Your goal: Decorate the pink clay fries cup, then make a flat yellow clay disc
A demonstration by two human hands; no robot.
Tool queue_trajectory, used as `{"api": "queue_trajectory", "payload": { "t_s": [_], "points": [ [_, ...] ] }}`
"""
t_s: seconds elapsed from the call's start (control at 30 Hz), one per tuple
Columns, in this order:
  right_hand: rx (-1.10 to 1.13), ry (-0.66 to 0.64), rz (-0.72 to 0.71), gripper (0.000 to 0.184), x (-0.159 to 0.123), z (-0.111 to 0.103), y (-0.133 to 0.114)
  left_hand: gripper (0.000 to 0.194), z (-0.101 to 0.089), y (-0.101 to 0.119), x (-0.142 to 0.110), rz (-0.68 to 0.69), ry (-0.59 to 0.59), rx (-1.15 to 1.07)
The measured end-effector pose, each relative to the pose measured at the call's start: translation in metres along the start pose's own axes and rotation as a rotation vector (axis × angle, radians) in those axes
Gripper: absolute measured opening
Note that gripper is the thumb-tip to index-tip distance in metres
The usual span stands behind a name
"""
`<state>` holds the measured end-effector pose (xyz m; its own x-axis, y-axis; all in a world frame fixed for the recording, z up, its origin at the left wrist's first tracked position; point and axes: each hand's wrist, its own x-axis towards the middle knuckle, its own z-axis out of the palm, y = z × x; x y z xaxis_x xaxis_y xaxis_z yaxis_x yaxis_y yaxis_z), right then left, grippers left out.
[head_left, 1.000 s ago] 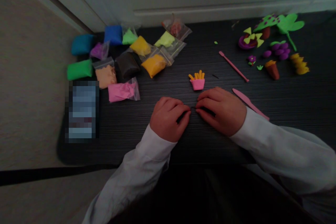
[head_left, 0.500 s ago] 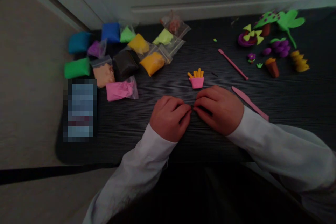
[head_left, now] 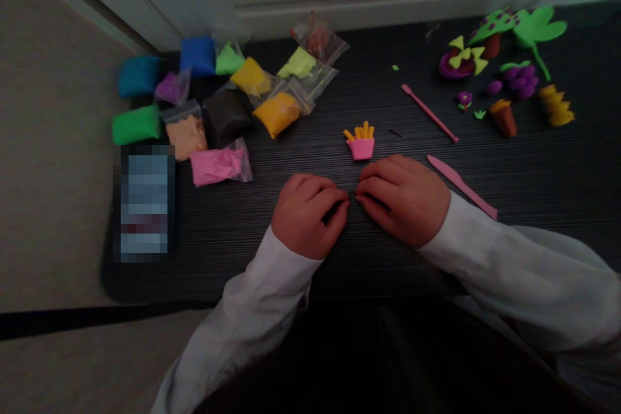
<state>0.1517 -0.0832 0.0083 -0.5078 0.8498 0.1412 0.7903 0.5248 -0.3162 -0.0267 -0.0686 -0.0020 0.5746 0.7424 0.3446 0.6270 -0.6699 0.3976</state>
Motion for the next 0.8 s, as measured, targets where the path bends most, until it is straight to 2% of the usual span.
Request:
{"api": "queue_trajectory", "payload": {
  "t_s": [0.43, 0.8],
  "points": [
    [-0.005, -0.002, -0.003, 0.02, 0.0003, -0.001, -0.0008, 0.016, -0.001, 0.0011, 0.0007, -0.035, -0.013, 0.001],
    [0.0, 0.02, -0.006, 0.02, -0.0002, -0.0004, -0.0003, 0.012, -0.0003, -0.0036, 0.0036, -0.048, -0.018, -0.031]
  ]
}}
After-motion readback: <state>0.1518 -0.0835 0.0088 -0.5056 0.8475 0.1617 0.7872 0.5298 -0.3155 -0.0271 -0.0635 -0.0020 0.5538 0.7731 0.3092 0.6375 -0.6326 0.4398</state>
